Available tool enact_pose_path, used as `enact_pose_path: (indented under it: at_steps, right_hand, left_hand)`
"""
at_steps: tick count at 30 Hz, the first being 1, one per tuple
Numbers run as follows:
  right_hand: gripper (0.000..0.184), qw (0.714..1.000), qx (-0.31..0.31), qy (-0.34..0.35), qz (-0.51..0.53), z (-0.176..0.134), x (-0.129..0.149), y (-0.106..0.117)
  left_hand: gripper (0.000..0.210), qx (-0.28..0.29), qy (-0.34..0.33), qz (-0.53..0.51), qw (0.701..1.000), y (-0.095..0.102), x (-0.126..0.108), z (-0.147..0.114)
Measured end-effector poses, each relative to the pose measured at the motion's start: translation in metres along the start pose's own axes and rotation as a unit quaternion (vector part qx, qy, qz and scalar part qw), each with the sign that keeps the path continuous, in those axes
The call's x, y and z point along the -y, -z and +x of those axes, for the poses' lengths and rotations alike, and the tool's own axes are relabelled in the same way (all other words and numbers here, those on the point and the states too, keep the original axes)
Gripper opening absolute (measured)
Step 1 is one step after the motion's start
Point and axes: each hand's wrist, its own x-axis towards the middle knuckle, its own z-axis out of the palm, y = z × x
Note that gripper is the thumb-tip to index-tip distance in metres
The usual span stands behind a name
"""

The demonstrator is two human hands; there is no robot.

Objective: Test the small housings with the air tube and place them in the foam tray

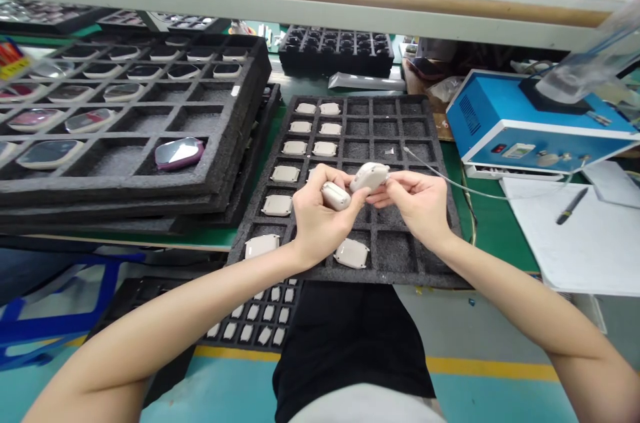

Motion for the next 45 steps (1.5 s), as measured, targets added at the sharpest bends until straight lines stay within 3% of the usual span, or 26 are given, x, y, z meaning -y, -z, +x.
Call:
enact_pose_path:
  at_steps: [3, 5, 8, 10, 11, 15, 19, 21, 23, 24, 27, 29, 31, 34, 45]
  right_hand:
    - [0.015, 0.998, -0.054, -0.011, 0.009, 0.011, -0.006, 0.011]
    - [0.014, 0.996, -0.09, -0.014, 0.008, 0.021, -0.009, 0.02]
    - [0.012, 0.993, -0.116, -0.012, 0.005, 0.036, -0.011, 0.028]
    - [0.013, 0.994, -0.108, -0.016, 0.003, 0.044, -0.01, 0.028]
    - [0.013, 0.995, -0.101, -0.019, 0.002, 0.048, -0.01, 0.027]
    - [0.017, 0.997, -0.067, -0.025, 0.001, 0.059, -0.014, 0.018]
    - [0.018, 0.998, -0.044, -0.034, 0.013, 0.063, -0.02, 0.017]
    - [0.016, 0.998, -0.036, -0.04, 0.018, 0.063, -0.022, 0.019]
    - [0.014, 0.998, -0.027, -0.044, 0.021, 0.061, -0.023, 0.021]
    - [0.013, 0.999, -0.021, -0.044, 0.021, 0.06, -0.024, 0.022]
    - [0.013, 0.999, -0.008, -0.037, 0.013, 0.058, -0.025, 0.026]
    - [0.013, 0.999, -0.003, -0.038, 0.001, 0.056, -0.026, 0.028]
    - [0.012, 0.999, 0.003, -0.047, -0.013, 0.054, -0.028, 0.029]
    - [0.011, 0.997, 0.021, -0.06, -0.032, 0.052, -0.029, 0.03]
    - [0.009, 0.994, 0.03, -0.087, -0.059, 0.047, -0.023, 0.028]
  left_hand:
    - [0.029, 0.02, 0.056, 0.004, 0.998, 0.004, -0.001, 0.014]
    - [0.027, 0.114, 0.157, 0.015, 0.981, 0.01, 0.002, 0.027]
    - [0.024, 0.31, 0.298, 0.053, 0.901, 0.018, 0.01, 0.042]
    - [0.022, 0.396, 0.3, 0.115, 0.86, 0.019, 0.015, 0.045]
    - [0.02, 0.413, 0.265, 0.158, 0.857, 0.018, 0.017, 0.045]
    - [0.016, 0.379, 0.07, 0.308, 0.87, 0.011, 0.023, 0.037]
    - [0.016, 0.325, 0.027, 0.326, 0.887, 0.009, 0.023, 0.032]
    - [0.023, 0.28, 0.052, 0.282, 0.916, 0.007, 0.02, 0.035]
    - [0.032, 0.262, 0.162, 0.182, 0.934, 0.003, 0.015, 0.042]
    - [0.037, 0.262, 0.236, 0.11, 0.929, -0.001, 0.014, 0.047]
    - [0.041, 0.252, 0.425, -0.125, 0.86, -0.015, 0.013, 0.061]
    - [0.037, 0.227, 0.468, -0.239, 0.82, -0.024, 0.018, 0.066]
    - [0.026, 0.196, 0.443, -0.296, 0.823, -0.031, 0.027, 0.067]
    - [0.007, 0.18, 0.359, -0.32, 0.858, -0.035, 0.042, 0.062]
    - [0.024, 0.242, 0.261, -0.309, 0.882, -0.037, 0.06, 0.053]
